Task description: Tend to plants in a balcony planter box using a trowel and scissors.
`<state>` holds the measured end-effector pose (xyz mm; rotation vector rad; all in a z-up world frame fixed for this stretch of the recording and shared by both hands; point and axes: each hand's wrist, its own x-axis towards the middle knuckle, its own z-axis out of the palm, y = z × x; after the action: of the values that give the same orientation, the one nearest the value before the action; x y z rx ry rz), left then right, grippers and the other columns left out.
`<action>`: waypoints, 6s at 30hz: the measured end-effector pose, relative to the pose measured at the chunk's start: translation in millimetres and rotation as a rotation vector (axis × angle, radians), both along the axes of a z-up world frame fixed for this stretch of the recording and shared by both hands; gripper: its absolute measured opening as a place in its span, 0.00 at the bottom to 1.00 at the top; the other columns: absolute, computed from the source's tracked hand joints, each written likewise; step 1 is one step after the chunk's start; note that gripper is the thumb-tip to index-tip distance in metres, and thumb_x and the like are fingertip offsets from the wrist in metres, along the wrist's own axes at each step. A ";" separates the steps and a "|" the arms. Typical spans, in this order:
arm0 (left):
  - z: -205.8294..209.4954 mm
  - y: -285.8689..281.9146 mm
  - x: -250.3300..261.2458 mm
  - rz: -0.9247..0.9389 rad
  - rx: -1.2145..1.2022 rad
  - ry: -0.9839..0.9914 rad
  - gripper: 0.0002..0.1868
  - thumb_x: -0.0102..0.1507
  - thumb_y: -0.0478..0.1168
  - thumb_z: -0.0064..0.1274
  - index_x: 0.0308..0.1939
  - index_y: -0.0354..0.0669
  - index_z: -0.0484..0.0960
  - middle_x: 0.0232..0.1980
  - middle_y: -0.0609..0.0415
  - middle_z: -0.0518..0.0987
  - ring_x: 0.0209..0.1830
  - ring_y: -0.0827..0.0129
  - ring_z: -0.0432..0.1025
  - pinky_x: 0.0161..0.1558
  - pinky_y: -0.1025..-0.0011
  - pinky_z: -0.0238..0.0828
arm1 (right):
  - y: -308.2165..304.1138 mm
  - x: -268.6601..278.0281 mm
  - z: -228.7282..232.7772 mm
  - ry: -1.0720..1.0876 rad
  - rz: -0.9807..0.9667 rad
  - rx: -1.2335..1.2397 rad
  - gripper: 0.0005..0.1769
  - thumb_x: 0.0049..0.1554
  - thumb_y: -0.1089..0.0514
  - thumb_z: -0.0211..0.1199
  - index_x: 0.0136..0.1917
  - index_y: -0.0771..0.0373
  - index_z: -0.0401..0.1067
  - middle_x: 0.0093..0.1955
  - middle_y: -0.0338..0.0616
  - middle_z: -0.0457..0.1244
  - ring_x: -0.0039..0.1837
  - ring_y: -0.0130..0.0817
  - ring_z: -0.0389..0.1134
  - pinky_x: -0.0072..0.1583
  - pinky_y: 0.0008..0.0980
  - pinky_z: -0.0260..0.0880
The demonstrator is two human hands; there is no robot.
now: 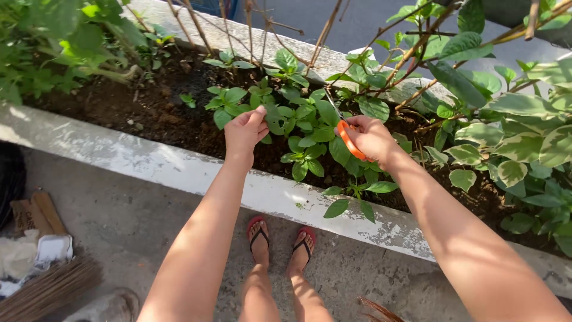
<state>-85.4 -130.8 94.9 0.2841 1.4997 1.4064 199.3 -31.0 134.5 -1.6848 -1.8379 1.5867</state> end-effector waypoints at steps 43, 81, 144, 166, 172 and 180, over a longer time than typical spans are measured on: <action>-116.9 -209.7 -126.1 -0.273 -0.668 0.704 0.48 0.62 0.41 0.54 0.82 0.56 0.46 0.86 0.57 0.35 0.84 0.46 0.25 0.78 0.40 0.26 | -115.5 -247.7 -46.9 0.125 0.385 -0.257 0.24 0.58 0.51 0.69 0.62 0.67 0.72 0.34 0.37 0.62 0.29 0.23 0.59 0.29 0.25 0.58; 107.7 -165.8 -112.4 -0.070 -0.438 0.638 0.19 0.65 0.45 0.52 0.59 0.48 0.82 0.54 0.52 0.83 0.51 0.63 0.79 0.54 0.64 0.73 | -43.5 -115.7 68.2 0.128 0.080 -0.453 0.17 0.56 0.54 0.68 0.56 0.58 0.71 0.36 0.34 0.61 0.31 0.20 0.59 0.32 0.23 0.61; -229.3 186.1 -67.3 -0.279 -0.136 -0.295 0.25 0.63 0.47 0.47 0.54 0.28 0.78 0.54 0.44 0.78 0.51 0.58 0.73 0.49 0.64 0.77 | 55.0 -188.9 -105.5 0.197 -0.435 -0.633 0.27 0.54 0.35 0.68 0.53 0.55 0.67 0.31 0.35 0.58 0.29 0.26 0.58 0.31 0.26 0.58; -223.2 184.9 -69.6 -0.275 -0.119 -0.289 0.28 0.61 0.49 0.47 0.55 0.26 0.76 0.55 0.43 0.78 0.53 0.55 0.73 0.52 0.62 0.76 | 61.2 -187.3 -86.3 0.013 -0.396 -0.624 0.31 0.51 0.31 0.67 0.53 0.55 0.65 0.30 0.34 0.56 0.27 0.26 0.56 0.30 0.28 0.57; -221.9 180.6 -69.7 -0.267 -0.127 -0.317 0.29 0.62 0.49 0.46 0.57 0.24 0.75 0.57 0.42 0.77 0.56 0.54 0.74 0.55 0.62 0.76 | 66.2 -195.1 -97.0 0.013 -0.390 -0.558 0.33 0.51 0.31 0.68 0.54 0.57 0.66 0.31 0.35 0.55 0.27 0.26 0.56 0.29 0.27 0.57; -217.9 176.5 -67.0 -0.281 -0.140 -0.329 0.29 0.63 0.48 0.43 0.60 0.28 0.74 0.58 0.38 0.77 0.55 0.54 0.75 0.55 0.62 0.74 | 69.8 -189.5 -114.9 0.072 -0.408 -0.541 0.33 0.50 0.30 0.69 0.52 0.57 0.65 0.31 0.34 0.56 0.27 0.25 0.56 0.29 0.25 0.57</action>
<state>-152.3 45.7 -123.1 0.1591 1.2263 1.0615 9.7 38.8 19.6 -2.0045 -0.9804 2.0196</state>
